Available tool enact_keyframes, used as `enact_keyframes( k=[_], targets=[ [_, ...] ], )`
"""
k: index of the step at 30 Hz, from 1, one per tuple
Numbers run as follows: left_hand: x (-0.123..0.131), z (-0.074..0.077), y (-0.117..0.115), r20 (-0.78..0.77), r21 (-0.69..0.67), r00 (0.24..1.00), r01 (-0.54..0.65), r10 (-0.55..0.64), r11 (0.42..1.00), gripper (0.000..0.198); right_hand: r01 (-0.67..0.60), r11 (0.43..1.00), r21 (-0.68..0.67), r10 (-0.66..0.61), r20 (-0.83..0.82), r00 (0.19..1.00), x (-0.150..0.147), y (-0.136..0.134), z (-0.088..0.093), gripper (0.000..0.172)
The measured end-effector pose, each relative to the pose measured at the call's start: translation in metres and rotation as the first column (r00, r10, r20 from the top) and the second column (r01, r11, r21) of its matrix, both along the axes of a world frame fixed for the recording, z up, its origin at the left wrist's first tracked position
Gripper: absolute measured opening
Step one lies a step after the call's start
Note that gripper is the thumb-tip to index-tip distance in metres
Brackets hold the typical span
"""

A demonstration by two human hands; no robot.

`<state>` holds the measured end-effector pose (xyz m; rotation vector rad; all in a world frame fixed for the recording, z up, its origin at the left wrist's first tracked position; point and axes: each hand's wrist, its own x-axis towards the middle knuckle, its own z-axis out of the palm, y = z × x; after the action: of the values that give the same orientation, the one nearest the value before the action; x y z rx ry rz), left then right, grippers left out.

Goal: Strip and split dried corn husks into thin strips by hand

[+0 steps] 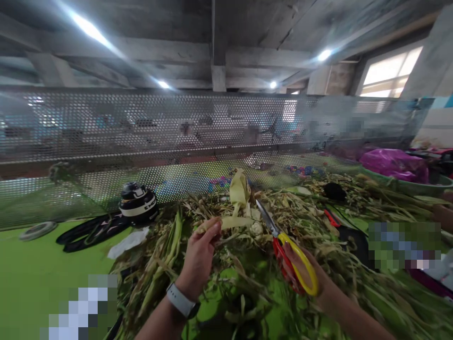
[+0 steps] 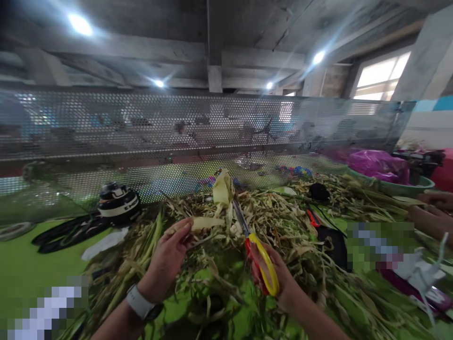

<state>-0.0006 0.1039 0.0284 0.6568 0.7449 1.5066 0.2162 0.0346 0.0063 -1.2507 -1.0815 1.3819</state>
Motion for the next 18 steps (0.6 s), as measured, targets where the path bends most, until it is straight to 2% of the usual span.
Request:
enact_keyframes(
  k=[2,6,8,12,15,18],
  targets=[
    [-0.006,0.002,0.004,-0.004,-0.004,1.000,0.023,-0.023,1.000,0.018,0.070,0.997,-0.044,-0.073,-0.056,0.996,0.003,-0.001,-0.003,0.059],
    [-0.015,0.008,0.006,0.058,-0.013,0.992,0.112,-0.111,0.994,0.009,0.076,0.994,-0.083,-0.081,-0.061,0.995,0.004,-0.007,-0.002,0.063],
    [-0.016,0.011,0.006,0.070,-0.045,0.987,0.147,-0.143,0.988,0.010,0.070,0.994,-0.081,-0.072,-0.022,0.997,0.003,-0.007,0.000,0.059],
    [-0.016,0.015,0.004,-0.057,-0.049,0.987,0.145,-0.148,0.988,0.009,0.033,0.999,-0.029,-0.033,0.006,0.999,0.001,-0.007,0.005,0.057],
    [-0.017,0.016,0.001,-0.169,-0.070,0.948,0.262,-0.270,0.963,0.008,0.018,0.998,-0.054,-0.018,0.011,1.000,0.004,-0.007,0.007,0.062],
    [-0.019,0.018,-0.005,-0.254,-0.095,0.873,0.406,-0.416,0.909,0.019,-0.082,0.995,-0.060,0.086,0.066,0.994,0.008,-0.009,0.007,0.057]
  ],
)
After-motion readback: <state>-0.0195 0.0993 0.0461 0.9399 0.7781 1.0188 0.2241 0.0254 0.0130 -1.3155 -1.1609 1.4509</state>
